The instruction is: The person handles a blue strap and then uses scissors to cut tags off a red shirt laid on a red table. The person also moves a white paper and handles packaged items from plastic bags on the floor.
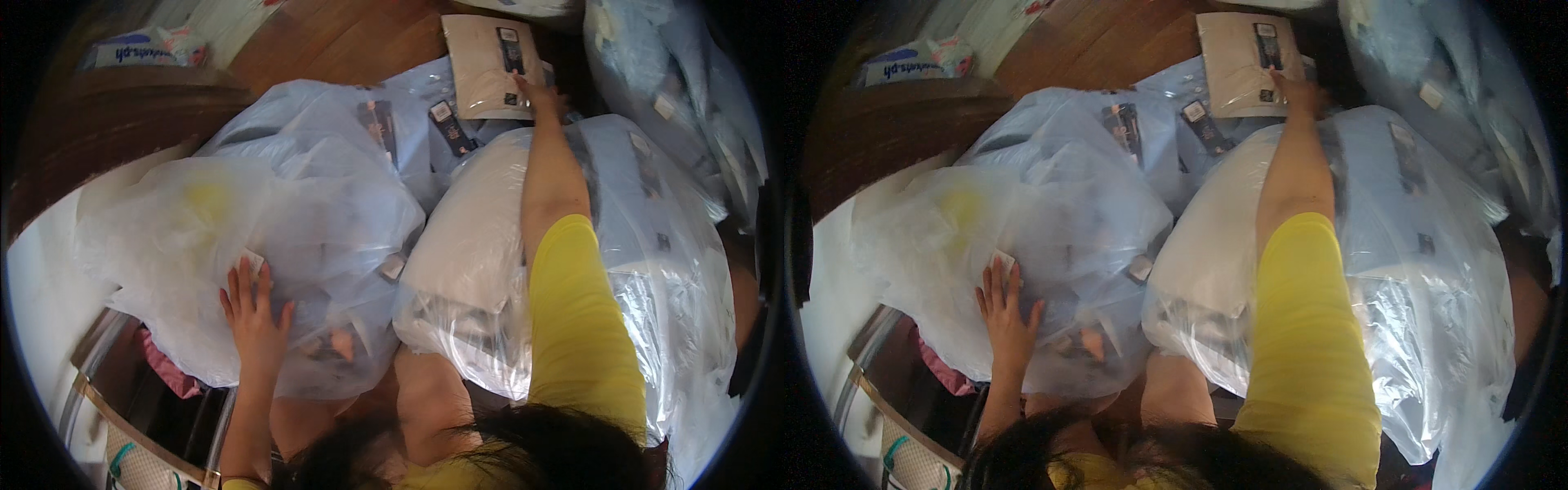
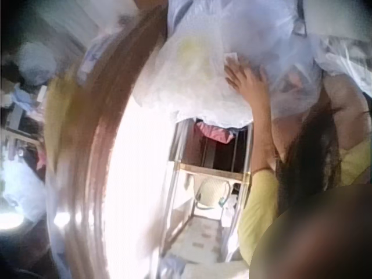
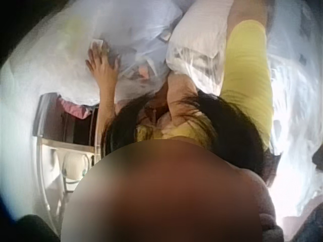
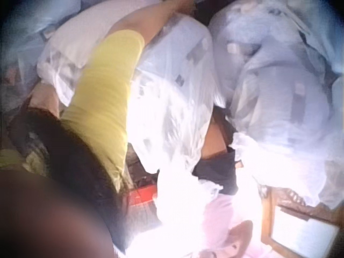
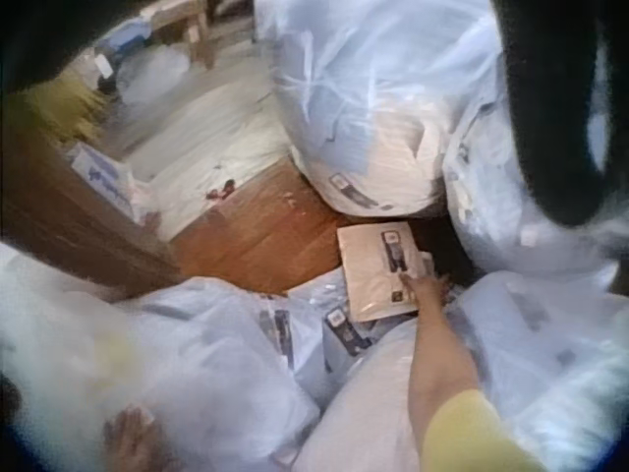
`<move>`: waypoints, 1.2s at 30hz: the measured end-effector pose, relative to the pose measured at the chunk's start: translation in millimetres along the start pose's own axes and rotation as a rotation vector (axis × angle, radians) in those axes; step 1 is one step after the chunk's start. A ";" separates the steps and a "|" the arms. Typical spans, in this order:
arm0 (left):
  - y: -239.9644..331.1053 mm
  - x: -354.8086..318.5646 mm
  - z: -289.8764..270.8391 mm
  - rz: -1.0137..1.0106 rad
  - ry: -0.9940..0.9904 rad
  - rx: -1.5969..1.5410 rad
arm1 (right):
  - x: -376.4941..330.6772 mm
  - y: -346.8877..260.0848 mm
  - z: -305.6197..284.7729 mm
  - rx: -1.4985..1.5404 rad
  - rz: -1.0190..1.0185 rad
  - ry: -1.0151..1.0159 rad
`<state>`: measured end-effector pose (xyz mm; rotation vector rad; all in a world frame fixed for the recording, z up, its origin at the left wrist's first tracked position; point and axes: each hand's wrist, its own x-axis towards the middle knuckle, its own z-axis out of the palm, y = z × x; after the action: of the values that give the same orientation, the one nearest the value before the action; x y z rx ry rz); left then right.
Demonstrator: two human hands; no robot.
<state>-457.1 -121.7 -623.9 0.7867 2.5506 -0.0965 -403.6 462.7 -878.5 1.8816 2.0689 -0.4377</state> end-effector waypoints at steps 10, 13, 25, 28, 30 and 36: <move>-8.8 -89.0 -15.5 -0.056 -0.224 -0.075 | -8.2 -18.0 -2.2 -0.049 -0.141 -0.133; -11.2 -89.6 -18.3 -0.041 -0.215 -0.158 | 21.4 -13.7 19.9 -0.109 -0.262 -0.250; -1.5 -103.2 -26.7 0.054 -0.168 -0.184 | -34.4 -13.4 -28.5 -0.192 -0.581 -0.589; 9.3 -99.6 -35.4 0.044 -0.223 -0.124 | -58.6 -12.2 -26.2 -0.055 -0.540 -0.364; 15.5 -93.9 -39.9 0.038 -0.256 -0.079 | -53.8 -10.9 -22.3 -0.019 -0.574 -0.254; 18.5 -98.2 -34.4 0.113 -0.191 -0.131 | -124.0 -25.8 -91.4 0.085 -0.570 0.051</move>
<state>-389.7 -150.1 -547.6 0.8276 2.3025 0.0303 -420.3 387.4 -742.7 1.3217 2.6462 -0.6166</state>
